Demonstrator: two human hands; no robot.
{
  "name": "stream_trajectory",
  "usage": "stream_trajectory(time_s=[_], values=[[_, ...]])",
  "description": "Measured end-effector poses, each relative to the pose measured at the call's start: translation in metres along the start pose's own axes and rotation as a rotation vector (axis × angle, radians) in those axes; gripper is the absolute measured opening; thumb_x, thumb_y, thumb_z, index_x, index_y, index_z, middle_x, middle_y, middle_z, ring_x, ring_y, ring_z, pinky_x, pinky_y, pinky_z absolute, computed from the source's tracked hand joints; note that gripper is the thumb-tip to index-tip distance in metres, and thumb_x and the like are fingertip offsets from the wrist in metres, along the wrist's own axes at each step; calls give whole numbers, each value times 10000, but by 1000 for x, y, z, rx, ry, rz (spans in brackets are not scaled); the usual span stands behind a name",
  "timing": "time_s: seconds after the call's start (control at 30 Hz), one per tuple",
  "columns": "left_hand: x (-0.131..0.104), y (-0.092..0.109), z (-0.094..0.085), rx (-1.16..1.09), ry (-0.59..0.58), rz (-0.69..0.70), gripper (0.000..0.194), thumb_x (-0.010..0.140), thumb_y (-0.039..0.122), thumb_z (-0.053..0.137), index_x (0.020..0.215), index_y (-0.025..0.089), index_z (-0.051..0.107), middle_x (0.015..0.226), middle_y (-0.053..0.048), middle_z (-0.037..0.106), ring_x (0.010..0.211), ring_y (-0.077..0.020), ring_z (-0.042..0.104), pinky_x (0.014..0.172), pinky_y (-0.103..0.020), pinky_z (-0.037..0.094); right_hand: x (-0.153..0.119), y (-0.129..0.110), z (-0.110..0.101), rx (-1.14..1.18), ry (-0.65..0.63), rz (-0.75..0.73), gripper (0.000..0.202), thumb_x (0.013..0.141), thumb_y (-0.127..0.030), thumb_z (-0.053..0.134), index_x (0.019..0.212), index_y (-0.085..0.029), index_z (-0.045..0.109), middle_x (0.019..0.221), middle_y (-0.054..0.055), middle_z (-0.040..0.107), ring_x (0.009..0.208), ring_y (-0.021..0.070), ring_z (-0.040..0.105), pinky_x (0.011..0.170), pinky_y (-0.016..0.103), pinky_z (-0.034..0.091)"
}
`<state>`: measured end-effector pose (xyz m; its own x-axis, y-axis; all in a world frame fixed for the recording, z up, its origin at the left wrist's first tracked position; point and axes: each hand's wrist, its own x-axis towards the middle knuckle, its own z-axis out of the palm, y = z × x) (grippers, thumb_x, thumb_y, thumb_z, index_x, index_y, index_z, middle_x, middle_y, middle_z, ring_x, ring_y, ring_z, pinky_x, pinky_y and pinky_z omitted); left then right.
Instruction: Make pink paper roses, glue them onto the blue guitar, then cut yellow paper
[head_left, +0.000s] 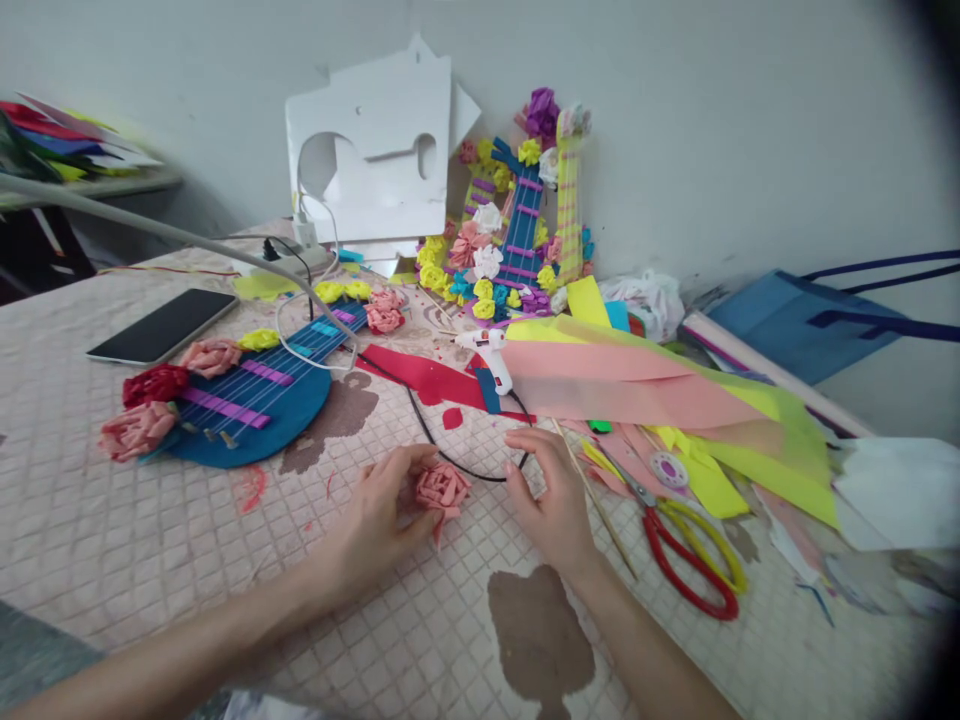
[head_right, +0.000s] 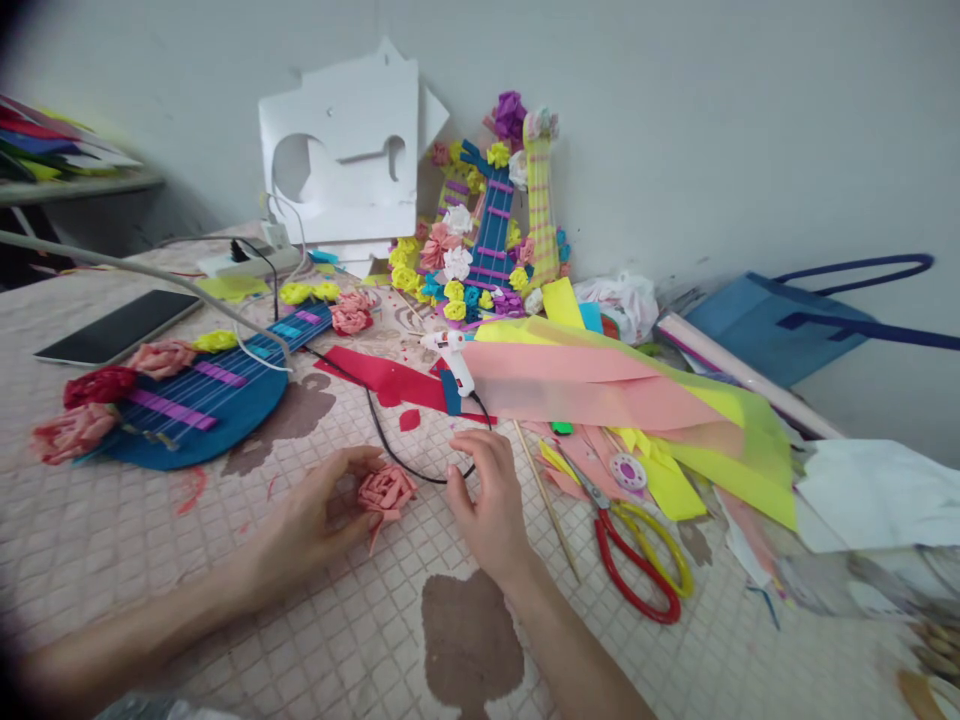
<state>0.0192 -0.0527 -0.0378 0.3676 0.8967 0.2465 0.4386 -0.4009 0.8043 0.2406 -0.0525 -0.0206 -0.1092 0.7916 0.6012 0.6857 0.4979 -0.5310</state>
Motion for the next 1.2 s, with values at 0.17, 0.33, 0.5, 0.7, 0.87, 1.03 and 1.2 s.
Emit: stream_trajectory(time_s=[0.17,0.33,0.5,0.7,0.87,1.03,1.2], values=[[0,-1,1,-4,-10,-13,469,772,125,577,1191,250,410,1155,-73,598,1072,-234,600,882,-438,506,1,2,-1,14,9,31,217,853,-144,476,1038,-221,559,1009,80,602,991,225,570,862,416,488],[0,-1,1,12,-4,3,467,777,130,579,1193,258,409,1147,-73,593,1062,-236,596,886,-452,499,0,1,-1,0,39,16,190,862,-142,479,1013,-223,560,974,72,603,954,213,579,829,392,498],[-1,-2,2,-52,8,0,455,781,136,571,1192,257,417,1151,-81,590,1065,-236,598,861,-421,519,-1,0,-1,10,35,7,186,869,-138,475,1013,-221,558,969,72,596,946,211,578,822,387,495],[-1,-3,3,-64,-4,-38,448,796,170,562,1208,250,404,1155,-76,582,1081,-229,593,889,-420,514,-2,1,-1,30,29,18,183,868,-125,481,1010,-205,565,971,69,592,957,198,569,837,360,480],[-1,-3,3,-64,7,-46,448,800,191,572,1209,257,404,1147,-68,585,1085,-233,590,906,-435,508,-1,-1,0,81,23,27,205,852,-90,481,1005,-201,562,957,54,583,787,146,583,726,287,492],[-3,-6,5,-75,14,-34,442,799,182,574,1203,260,411,1148,-65,589,1064,-225,601,907,-438,507,-4,-2,1,107,-6,29,209,850,-83,476,998,-202,564,953,49,580,724,127,569,672,264,487],[-3,-8,4,-73,24,-32,462,803,207,591,1223,251,404,1132,-73,608,1065,-237,604,906,-446,509,-7,-1,3,123,-36,30,207,853,-82,471,992,-201,568,936,45,584,703,122,570,641,255,481]])
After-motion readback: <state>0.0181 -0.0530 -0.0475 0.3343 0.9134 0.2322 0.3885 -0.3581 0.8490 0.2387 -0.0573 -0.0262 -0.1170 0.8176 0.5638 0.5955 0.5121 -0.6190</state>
